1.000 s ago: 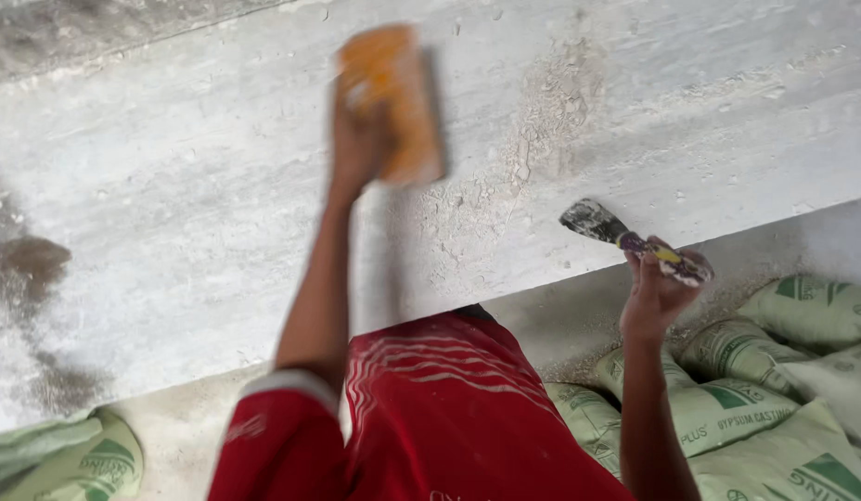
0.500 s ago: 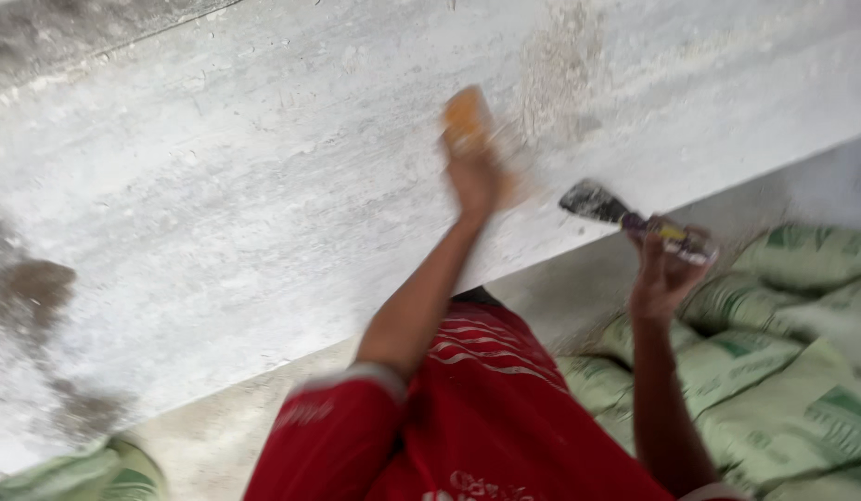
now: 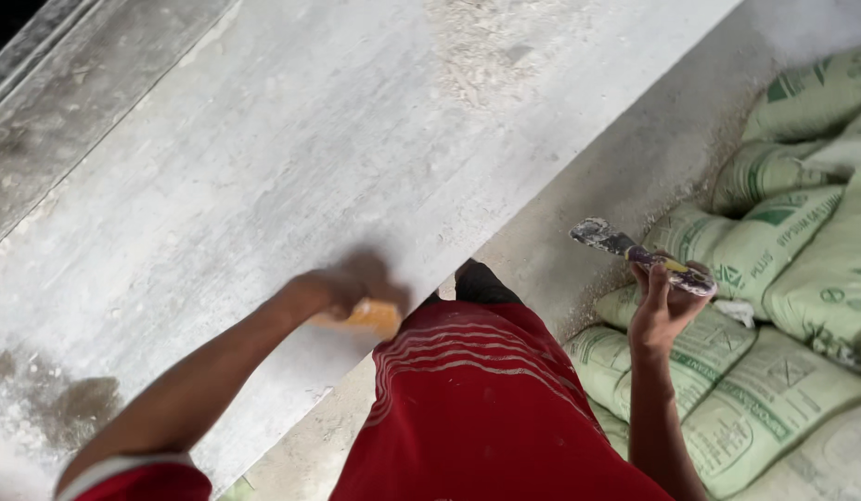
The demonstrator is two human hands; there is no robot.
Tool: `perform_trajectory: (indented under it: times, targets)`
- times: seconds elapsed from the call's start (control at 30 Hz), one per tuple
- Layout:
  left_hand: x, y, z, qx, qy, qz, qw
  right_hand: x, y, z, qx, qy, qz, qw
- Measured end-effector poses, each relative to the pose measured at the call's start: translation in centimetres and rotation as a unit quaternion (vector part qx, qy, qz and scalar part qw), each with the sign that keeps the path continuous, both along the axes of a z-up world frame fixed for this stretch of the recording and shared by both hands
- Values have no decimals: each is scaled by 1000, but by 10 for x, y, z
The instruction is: The person organizes long strips of decorative molding, then uses a scraper and a sponge to clean a workbench before mixing dry plaster powder and water in a container by hand.
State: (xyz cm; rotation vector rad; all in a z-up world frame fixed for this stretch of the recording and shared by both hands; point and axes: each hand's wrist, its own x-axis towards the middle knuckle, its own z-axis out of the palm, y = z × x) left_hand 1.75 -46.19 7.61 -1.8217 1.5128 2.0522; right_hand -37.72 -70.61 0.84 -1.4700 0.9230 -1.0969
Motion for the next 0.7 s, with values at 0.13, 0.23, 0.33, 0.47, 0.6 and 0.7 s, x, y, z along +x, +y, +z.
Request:
perform_trajectory:
  times: [0.13, 0.23, 0.33, 0.47, 0.6, 0.7]
  targets:
    - [-12, -52, -46, 48, -100, -32, 993, -8, 22, 5, -8, 1, -27, 1000]
    - [-15, -145, -82, -153, -218, -97, 959, 11, 33, 35, -50, 38, -40, 997]
    - [-31, -223, -87, -333, -314, -105, 883, 23, 38, 50, -76, 72, -57, 993]
    - [-44, -252, -70, -432, -322, -68, 839, 34, 50, 55, -68, 73, -66, 993]
    - [-45, -185, -73, -384, -311, -120, 861, 17, 63, 22, -22, 72, -86, 994]
    - [-46, -103, -72, -349, -352, -168, 852, 12, 61, -4, -9, 27, -86, 996]
